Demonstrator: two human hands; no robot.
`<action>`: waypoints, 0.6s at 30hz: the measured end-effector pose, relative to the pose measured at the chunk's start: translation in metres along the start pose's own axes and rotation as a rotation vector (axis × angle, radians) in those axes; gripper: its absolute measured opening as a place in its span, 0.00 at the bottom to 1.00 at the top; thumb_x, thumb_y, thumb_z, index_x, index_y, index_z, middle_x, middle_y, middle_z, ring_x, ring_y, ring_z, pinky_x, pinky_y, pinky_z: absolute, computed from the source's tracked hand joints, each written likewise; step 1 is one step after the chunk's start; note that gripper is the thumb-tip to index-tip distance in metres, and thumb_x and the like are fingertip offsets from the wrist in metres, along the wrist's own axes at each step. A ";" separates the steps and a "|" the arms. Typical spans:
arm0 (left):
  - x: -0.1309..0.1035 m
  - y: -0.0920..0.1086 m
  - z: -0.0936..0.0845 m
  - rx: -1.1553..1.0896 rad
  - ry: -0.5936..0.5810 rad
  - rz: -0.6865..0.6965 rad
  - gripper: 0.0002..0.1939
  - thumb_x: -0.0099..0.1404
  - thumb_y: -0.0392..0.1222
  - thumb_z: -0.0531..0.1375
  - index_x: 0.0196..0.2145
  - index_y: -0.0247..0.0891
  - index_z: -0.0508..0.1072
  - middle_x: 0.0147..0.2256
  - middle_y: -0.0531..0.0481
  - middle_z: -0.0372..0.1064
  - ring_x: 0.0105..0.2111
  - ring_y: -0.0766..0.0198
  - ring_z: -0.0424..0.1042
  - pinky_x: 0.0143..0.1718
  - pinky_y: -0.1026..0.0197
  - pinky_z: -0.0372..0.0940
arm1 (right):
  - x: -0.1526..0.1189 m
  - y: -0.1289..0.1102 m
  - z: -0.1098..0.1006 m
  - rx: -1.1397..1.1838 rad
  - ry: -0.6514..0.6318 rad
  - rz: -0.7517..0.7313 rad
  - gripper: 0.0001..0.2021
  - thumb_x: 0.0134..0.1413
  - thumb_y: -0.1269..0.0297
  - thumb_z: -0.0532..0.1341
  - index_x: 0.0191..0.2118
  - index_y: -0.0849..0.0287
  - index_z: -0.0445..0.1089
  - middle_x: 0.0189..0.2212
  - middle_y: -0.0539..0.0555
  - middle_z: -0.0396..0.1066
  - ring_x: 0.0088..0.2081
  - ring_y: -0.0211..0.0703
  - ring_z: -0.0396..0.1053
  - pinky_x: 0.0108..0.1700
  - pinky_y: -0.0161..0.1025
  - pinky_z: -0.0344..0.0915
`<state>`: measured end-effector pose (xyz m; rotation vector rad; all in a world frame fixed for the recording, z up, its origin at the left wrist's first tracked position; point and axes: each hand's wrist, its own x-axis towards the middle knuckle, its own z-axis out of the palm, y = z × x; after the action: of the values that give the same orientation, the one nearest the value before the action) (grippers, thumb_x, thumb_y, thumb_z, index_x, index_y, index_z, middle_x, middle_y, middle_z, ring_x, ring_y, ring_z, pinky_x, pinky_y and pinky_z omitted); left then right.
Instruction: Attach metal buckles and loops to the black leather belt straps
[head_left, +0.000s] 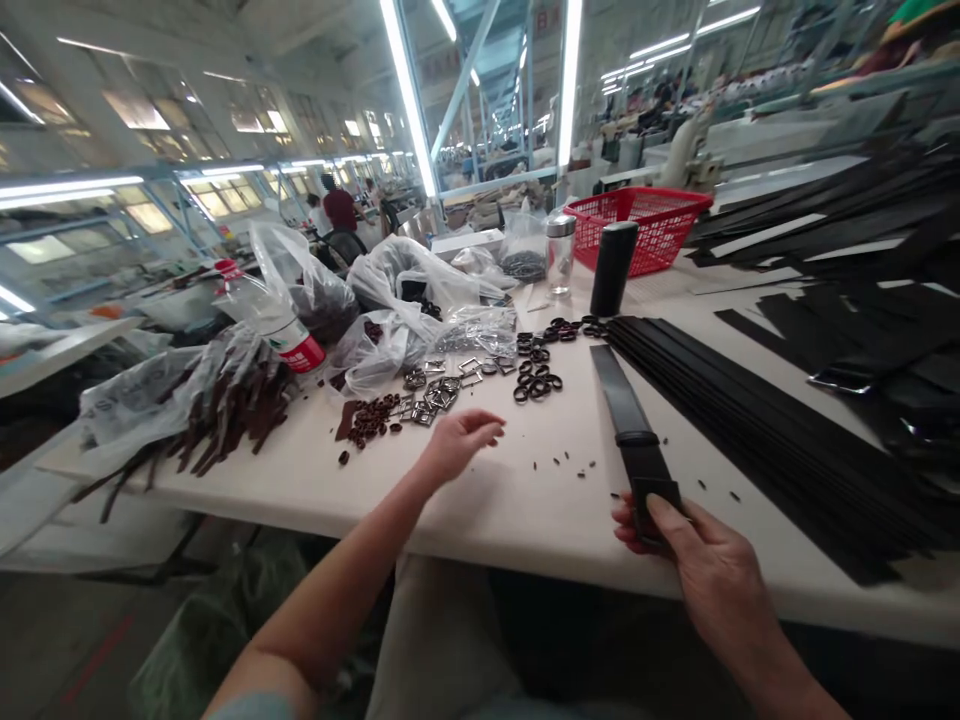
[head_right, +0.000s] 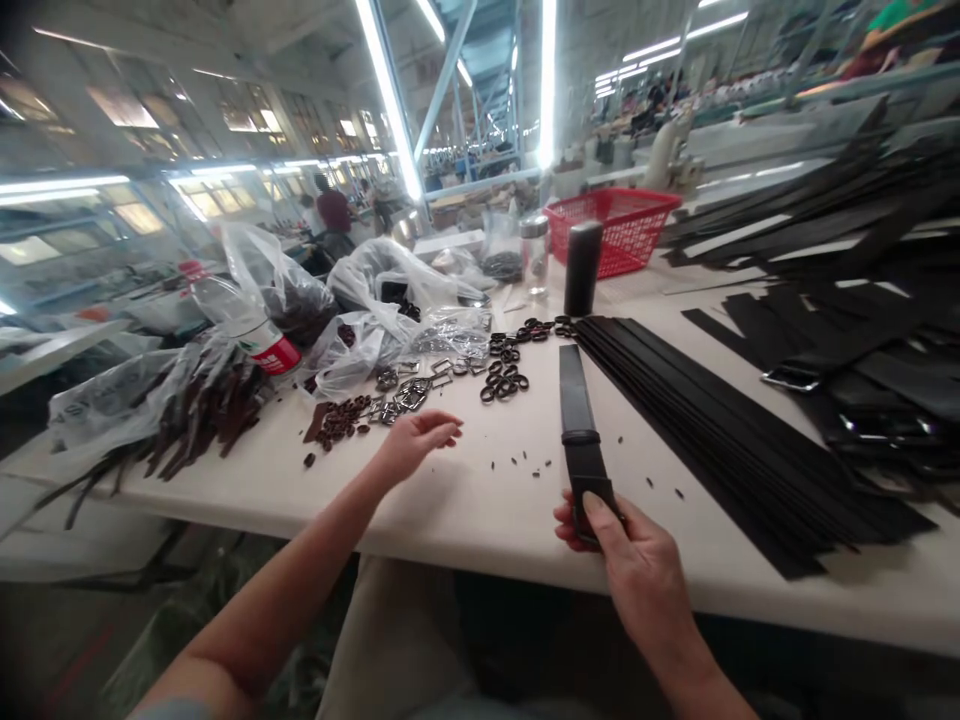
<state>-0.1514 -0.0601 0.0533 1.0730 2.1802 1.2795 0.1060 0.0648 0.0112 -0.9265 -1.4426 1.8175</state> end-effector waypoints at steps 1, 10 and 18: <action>0.016 -0.008 -0.010 0.065 0.048 0.017 0.12 0.61 0.43 0.61 0.37 0.34 0.80 0.32 0.43 0.79 0.29 0.61 0.76 0.34 0.60 0.69 | 0.000 0.002 0.000 -0.008 0.002 0.002 0.19 0.50 0.48 0.68 0.35 0.62 0.78 0.28 0.58 0.79 0.26 0.47 0.77 0.29 0.39 0.78; 0.076 -0.016 -0.010 0.370 0.080 0.193 0.07 0.60 0.37 0.63 0.34 0.42 0.82 0.35 0.48 0.77 0.32 0.61 0.72 0.41 0.59 0.64 | -0.002 0.004 -0.001 -0.059 -0.043 -0.034 0.23 0.52 0.44 0.66 0.37 0.64 0.76 0.29 0.59 0.79 0.27 0.46 0.77 0.32 0.39 0.77; 0.090 -0.007 0.028 0.324 0.002 0.207 0.03 0.53 0.35 0.66 0.27 0.40 0.80 0.37 0.45 0.75 0.38 0.55 0.72 0.48 0.55 0.63 | -0.005 -0.003 0.003 -0.075 -0.071 -0.063 0.25 0.51 0.41 0.65 0.35 0.63 0.76 0.28 0.58 0.78 0.26 0.46 0.76 0.30 0.40 0.76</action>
<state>-0.1924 0.0236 0.0367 1.4546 2.3837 1.0260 0.1068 0.0598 0.0150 -0.8511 -1.5752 1.7766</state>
